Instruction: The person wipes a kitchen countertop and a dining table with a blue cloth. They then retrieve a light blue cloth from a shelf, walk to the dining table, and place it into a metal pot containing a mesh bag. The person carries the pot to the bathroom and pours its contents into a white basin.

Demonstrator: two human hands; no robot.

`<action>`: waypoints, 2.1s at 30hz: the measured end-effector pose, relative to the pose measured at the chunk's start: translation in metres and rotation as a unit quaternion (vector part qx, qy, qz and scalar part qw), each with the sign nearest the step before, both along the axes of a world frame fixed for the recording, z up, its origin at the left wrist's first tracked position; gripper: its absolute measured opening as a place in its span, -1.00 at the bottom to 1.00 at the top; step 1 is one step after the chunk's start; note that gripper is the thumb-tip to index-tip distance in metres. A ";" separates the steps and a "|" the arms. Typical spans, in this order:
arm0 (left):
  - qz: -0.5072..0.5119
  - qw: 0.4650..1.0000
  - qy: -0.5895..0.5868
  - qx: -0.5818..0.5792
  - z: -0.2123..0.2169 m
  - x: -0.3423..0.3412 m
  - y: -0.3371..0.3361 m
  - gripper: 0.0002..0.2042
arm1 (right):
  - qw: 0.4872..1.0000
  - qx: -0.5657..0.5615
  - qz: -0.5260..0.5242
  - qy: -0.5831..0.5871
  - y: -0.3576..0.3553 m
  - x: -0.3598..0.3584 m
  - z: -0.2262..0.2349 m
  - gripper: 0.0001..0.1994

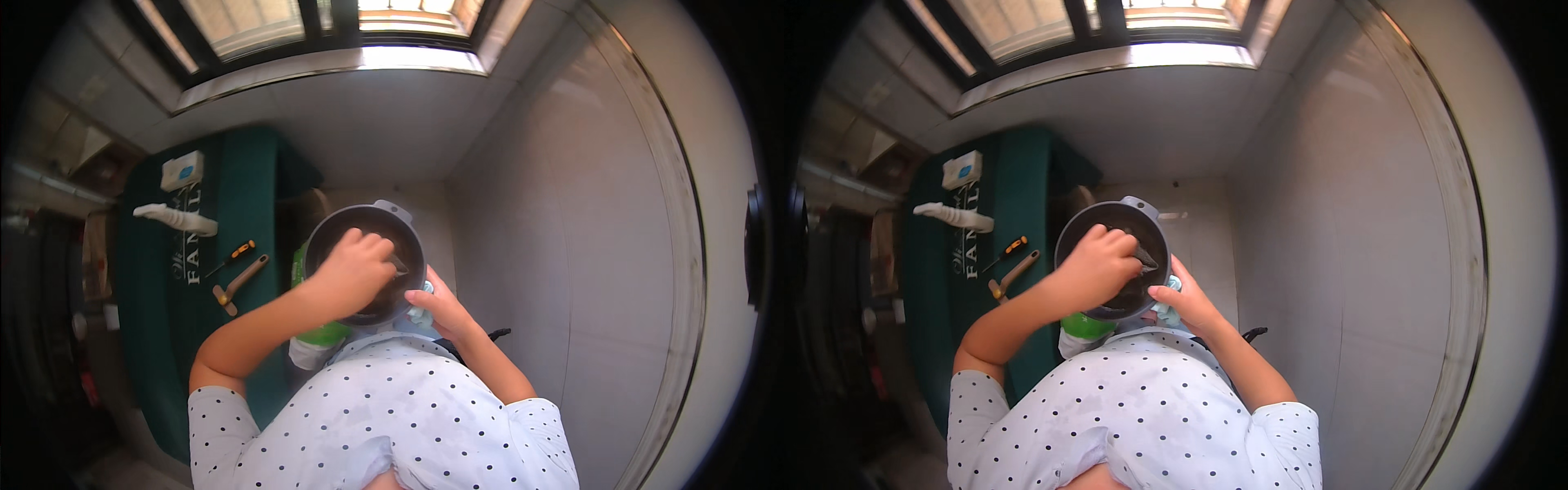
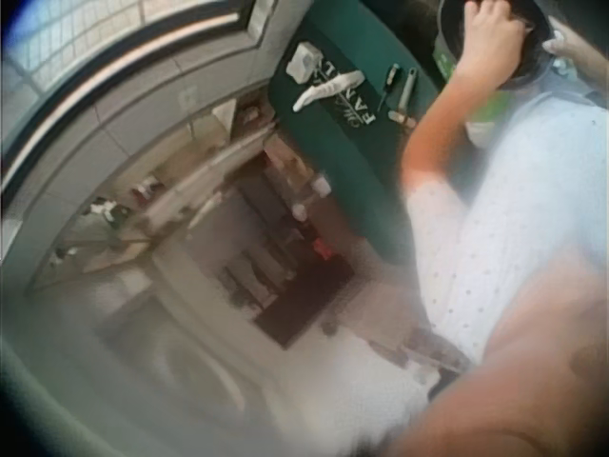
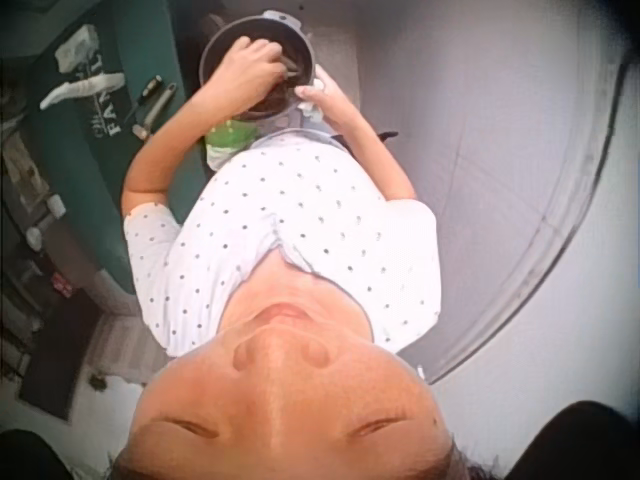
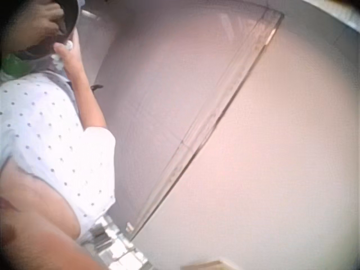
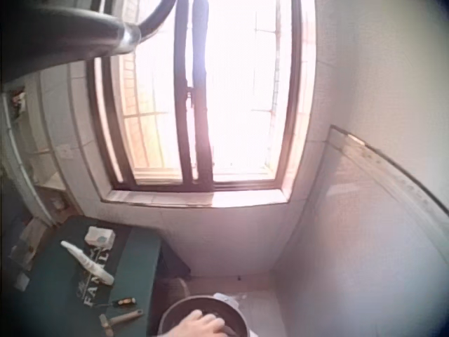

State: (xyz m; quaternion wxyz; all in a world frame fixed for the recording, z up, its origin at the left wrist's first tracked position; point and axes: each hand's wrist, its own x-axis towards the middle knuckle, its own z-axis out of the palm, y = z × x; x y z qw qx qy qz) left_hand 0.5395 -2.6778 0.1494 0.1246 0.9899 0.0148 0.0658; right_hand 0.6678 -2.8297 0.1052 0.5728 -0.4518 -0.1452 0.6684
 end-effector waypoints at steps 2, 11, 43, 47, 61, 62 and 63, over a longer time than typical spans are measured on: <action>-0.026 0.989 -0.068 -0.131 0.020 0.000 0.000 -0.95 | 0.999 0.007 -0.036 0.003 -0.021 -0.010 -0.006 -0.31; -0.106 0.972 -0.099 -0.185 0.133 0.013 -0.020 -0.85 | 0.987 0.087 -0.137 -0.018 -0.072 -0.020 -0.010 -0.26; -0.130 0.987 0.090 -0.027 0.029 0.101 -0.109 -0.82 | 0.990 0.083 -0.118 0.003 -0.119 0.048 -0.001 -0.25; -0.124 0.986 0.106 -0.017 0.042 0.097 -0.097 -0.86 | 0.985 0.102 -0.137 0.001 -0.116 0.043 0.003 -0.26; -0.052 0.982 0.180 -0.017 0.093 0.060 -0.085 -0.82 | 0.987 0.102 -0.127 0.006 -0.125 0.044 -0.003 -0.30; -0.049 0.989 0.135 -0.029 0.090 0.060 -0.085 -0.81 | 0.986 0.100 -0.131 0.002 -0.126 0.044 -0.003 -0.30; -0.041 0.994 0.095 -0.018 0.087 0.061 -0.087 -0.83 | 0.986 0.096 -0.134 0.002 -0.129 0.045 -0.003 -0.29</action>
